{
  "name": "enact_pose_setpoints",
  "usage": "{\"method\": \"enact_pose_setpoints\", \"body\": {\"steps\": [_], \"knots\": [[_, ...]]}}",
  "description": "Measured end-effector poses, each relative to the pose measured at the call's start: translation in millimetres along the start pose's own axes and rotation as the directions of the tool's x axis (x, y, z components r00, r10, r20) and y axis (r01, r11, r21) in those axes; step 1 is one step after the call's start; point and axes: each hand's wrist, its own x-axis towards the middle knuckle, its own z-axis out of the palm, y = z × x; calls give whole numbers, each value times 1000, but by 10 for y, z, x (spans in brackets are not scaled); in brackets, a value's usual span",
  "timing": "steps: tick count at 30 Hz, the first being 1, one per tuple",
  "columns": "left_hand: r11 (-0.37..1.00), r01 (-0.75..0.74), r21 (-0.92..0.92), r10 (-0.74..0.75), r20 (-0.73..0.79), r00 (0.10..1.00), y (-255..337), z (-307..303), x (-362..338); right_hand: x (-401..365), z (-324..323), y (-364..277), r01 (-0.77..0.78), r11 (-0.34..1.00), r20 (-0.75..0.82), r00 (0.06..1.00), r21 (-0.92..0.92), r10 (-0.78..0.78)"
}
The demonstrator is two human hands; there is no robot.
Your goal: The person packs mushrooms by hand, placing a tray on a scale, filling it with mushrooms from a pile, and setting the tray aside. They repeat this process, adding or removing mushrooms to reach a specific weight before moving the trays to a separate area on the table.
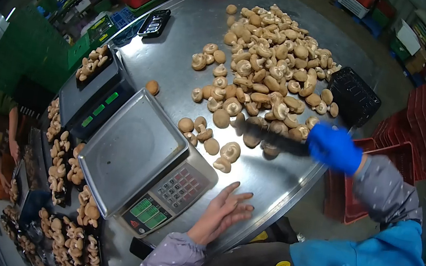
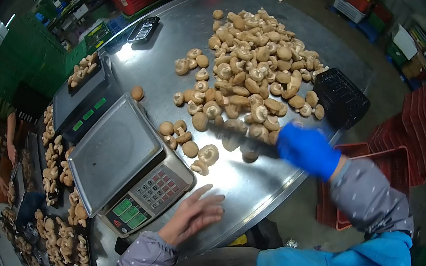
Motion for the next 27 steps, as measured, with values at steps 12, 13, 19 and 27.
{"method": "enact_pose_setpoints", "body": {"steps": [12,13,19,27], "knots": [[797,92,-597,-307,-271,912,-527,-366,454,41,705,-6,481,876,475,763,38,-439],[796,80,-599,-302,-280,911,-472,-384,548,224,723,30,472,881,464,782,-3,-417],[841,-240,-485,-1,-445,896,-305,-365,913,1665,1291,-200,338,920,228,897,199,-379],[853,-248,-459,14,-454,891,-366,-255,835,2510,2012,-533,247,960,707,654,134,-267]]}}
